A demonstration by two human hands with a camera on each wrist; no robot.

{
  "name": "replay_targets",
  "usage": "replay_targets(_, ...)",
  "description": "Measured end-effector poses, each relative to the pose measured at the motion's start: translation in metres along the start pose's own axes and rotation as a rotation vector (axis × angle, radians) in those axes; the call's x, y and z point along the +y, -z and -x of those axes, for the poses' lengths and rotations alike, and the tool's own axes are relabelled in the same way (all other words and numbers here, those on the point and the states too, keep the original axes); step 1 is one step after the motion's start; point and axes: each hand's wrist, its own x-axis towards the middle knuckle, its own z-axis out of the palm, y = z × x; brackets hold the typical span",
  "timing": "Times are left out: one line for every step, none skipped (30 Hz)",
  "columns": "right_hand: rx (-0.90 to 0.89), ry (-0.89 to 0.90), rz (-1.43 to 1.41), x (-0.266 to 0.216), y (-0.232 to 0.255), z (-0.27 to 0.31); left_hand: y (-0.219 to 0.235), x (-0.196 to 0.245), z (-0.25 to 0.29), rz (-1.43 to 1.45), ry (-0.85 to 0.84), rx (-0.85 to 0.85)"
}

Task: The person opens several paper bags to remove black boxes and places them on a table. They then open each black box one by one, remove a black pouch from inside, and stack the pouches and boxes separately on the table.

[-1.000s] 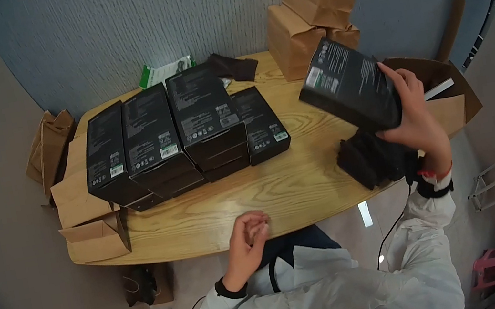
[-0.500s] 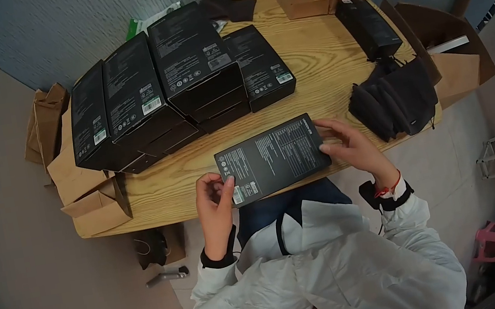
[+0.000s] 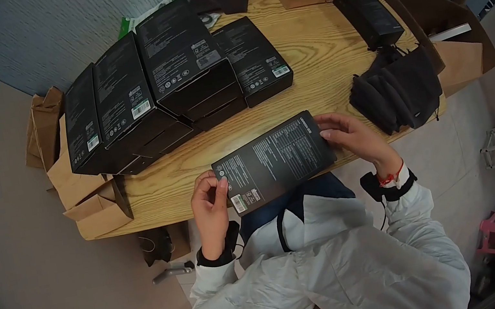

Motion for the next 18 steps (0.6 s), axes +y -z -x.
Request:
replay_targets(0.002, 0.001, 0.000, 0.001, 0.001, -0.002, 0.002, -0.003, -0.001, 0.027, 0.004, 0.001)
replay_targets(0.005, 0.004, 0.047, 0.004, 0.001, -0.004, 0.005, -0.005, 0.000, 0.026, 0.003, -0.001)
replay_targets(0.009, 0.006, 0.094, 0.006, 0.002, -0.005, 0.008, -0.003, 0.001, 0.062, 0.071, 0.010)
replay_targets(0.011, 0.006, 0.093, 0.005, 0.002, -0.005, 0.011, -0.001, 0.002, 0.099, 0.140, 0.022)
replay_targets(0.005, 0.005, 0.128, 0.004, 0.002, -0.006, 0.013, 0.000, 0.003, 0.136, 0.207, 0.035)
replay_targets(-0.001, 0.004, 0.165, 0.003, 0.001, -0.006, 0.015, 0.000, 0.002, 0.137, 0.207, 0.036)
replay_targets(-0.002, 0.005, 0.166, 0.000, 0.000, -0.005, 0.017, -0.001, 0.001, 0.214, 0.201, 0.039)
replay_targets(0.029, -0.021, 0.158, -0.005, -0.001, -0.004, 0.018, -0.001, 0.000, 0.291, 0.195, 0.044)
replay_targets(0.061, -0.047, 0.150, -0.007, -0.002, -0.003, 0.020, -0.003, -0.001, 0.292, 0.192, 0.044)
replay_targets(0.062, -0.045, 0.151, -0.006, -0.003, -0.004, 0.021, -0.005, -0.002, 0.295, 0.170, 0.042)
replay_targets(0.054, -0.060, 0.074, -0.004, -0.004, -0.004, 0.023, -0.006, -0.004, 0.298, 0.147, 0.040)
replay_targets(0.046, -0.075, -0.003, -0.003, -0.005, -0.004, 0.023, -0.004, -0.005, 0.299, 0.146, 0.039)
replay_targets(0.045, -0.074, -0.001, -0.004, -0.006, -0.003, 0.023, -0.002, -0.006, 0.297, 0.122, 0.030)
replay_targets(0.068, -0.075, -0.007, -0.004, -0.007, 0.000, 0.025, -0.001, -0.006, 0.295, 0.100, 0.020)
replay_targets(0.091, -0.076, -0.012, -0.005, -0.008, 0.001, 0.029, -0.002, -0.006, 0.296, 0.100, 0.022)
replay_targets(0.091, -0.076, -0.011, -0.004, -0.005, 0.001, 0.037, -0.003, -0.007, 0.243, 0.089, 0.042)
replay_targets(0.121, -0.063, -0.067, -0.001, 0.002, -0.001, 0.044, -0.004, -0.008, 0.190, 0.078, 0.062)
replay_targets(0.151, -0.049, -0.122, 0.001, 0.010, -0.002, 0.050, -0.003, -0.009, 0.179, 0.092, 0.078)
